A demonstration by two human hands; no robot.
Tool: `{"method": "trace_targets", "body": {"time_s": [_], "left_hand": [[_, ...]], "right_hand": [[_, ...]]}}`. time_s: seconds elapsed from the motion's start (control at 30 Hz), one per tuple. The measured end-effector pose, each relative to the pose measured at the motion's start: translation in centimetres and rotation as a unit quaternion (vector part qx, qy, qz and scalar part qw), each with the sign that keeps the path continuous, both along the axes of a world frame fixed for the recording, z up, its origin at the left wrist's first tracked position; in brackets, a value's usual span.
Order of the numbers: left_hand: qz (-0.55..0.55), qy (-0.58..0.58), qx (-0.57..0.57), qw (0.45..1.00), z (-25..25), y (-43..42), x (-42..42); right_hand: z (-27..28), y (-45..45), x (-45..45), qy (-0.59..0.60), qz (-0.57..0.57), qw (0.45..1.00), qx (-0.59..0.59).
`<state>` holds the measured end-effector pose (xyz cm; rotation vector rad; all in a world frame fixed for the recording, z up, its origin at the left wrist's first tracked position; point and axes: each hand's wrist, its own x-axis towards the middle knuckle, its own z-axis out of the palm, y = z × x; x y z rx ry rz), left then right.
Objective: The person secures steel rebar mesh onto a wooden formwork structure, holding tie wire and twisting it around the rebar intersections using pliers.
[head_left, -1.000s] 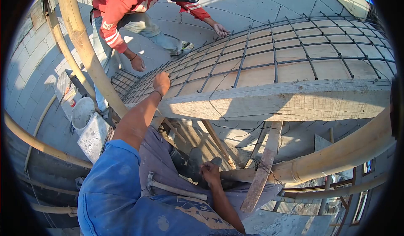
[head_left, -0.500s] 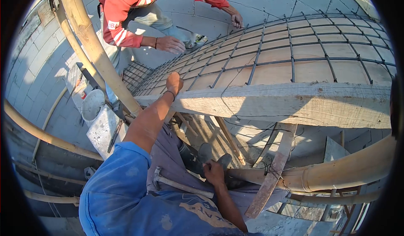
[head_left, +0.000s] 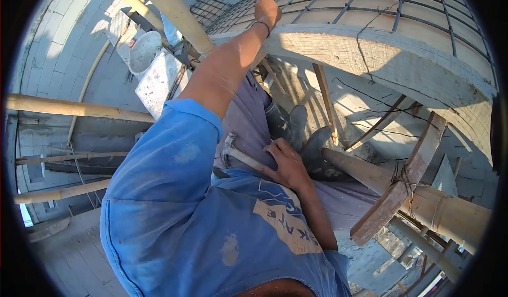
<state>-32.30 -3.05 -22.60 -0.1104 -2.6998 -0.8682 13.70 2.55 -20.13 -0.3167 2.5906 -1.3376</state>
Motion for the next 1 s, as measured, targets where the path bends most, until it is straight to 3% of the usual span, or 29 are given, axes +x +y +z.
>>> {"method": "trace_targets", "body": {"time_s": [0.17,0.23,0.3,0.33,0.4,0.47,0.53,0.6,0.67,0.77,0.8,0.87,0.9,0.97,1.0], "left_hand": [[0.019,-0.001,0.01,1.0,-0.7,-1.2,-1.3],[0.038,0.009,0.062,0.997,2.2,-2.3,2.3],[-0.047,0.276,0.106,0.954,1.9,-5.5,5.8],[-0.092,0.273,0.129,0.949,3.7,-7.1,9.9],[-0.083,0.159,0.161,0.97,5.0,-10.1,17.4],[-0.125,0.118,0.206,0.963,4.5,-13.4,23.1],[-0.069,0.107,0.161,0.979,4.0,-16.6,28.3],[-0.035,0.077,0.185,0.979,3.8,-18.8,32.8],[-0.081,-0.022,0.224,0.971,5.0,-19.7,36.7],[-0.198,-0.345,0.311,0.863,7.7,-19.9,40.1],[-0.212,-0.338,0.316,0.86,8.1,-19.8,40.2],[-0.35,-0.534,0.187,0.746,8.5,-19.5,40.3],[-0.355,-0.529,0.188,0.747,7.9,-19.2,40.5],[-0.37,-0.364,0.173,0.837,6.5,-18.5,41.1],[-0.319,-0.39,0.264,0.822,7.0,-18.0,41.0]], "right_hand": [[2.3,-0.1,0.8,0.05,0.028,0.995,0.081],[2.5,0.3,1.6,0.059,0.048,0.993,0.094],[1.8,0.6,2.3,-0.016,0.021,0.997,0.066],[1.8,0.7,2.4,-0.004,0.027,0.997,0.069],[1.8,0.8,2.4,-0.026,0.003,0.998,0.064],[1.9,0.8,1.5,-0.044,0.042,0.993,0.097],[1.7,0.4,1.3,-0.069,0.075,0.986,0.129],[1.2,0.3,0.5,-0.084,0.135,0.973,0.17],[1.3,0.6,0.3,-0.069,0.12,0.978,0.155],[1.8,0.5,-0.5,-0.065,0.114,0.981,0.146],[2.2,0.1,-0.8,-0.048,0.099,0.984,0.14],[2.7,-0.9,-1.7,-0.025,0.083,0.986,0.139],[2.9,-1.4,-2.3,-0.005,0.045,0.993,0.11],[3.5,-2.5,-3.0,0.014,0.007,0.997,0.08],[4.0,-2.9,-3.6,0.018,-0.005,0.999,0.046]]}}
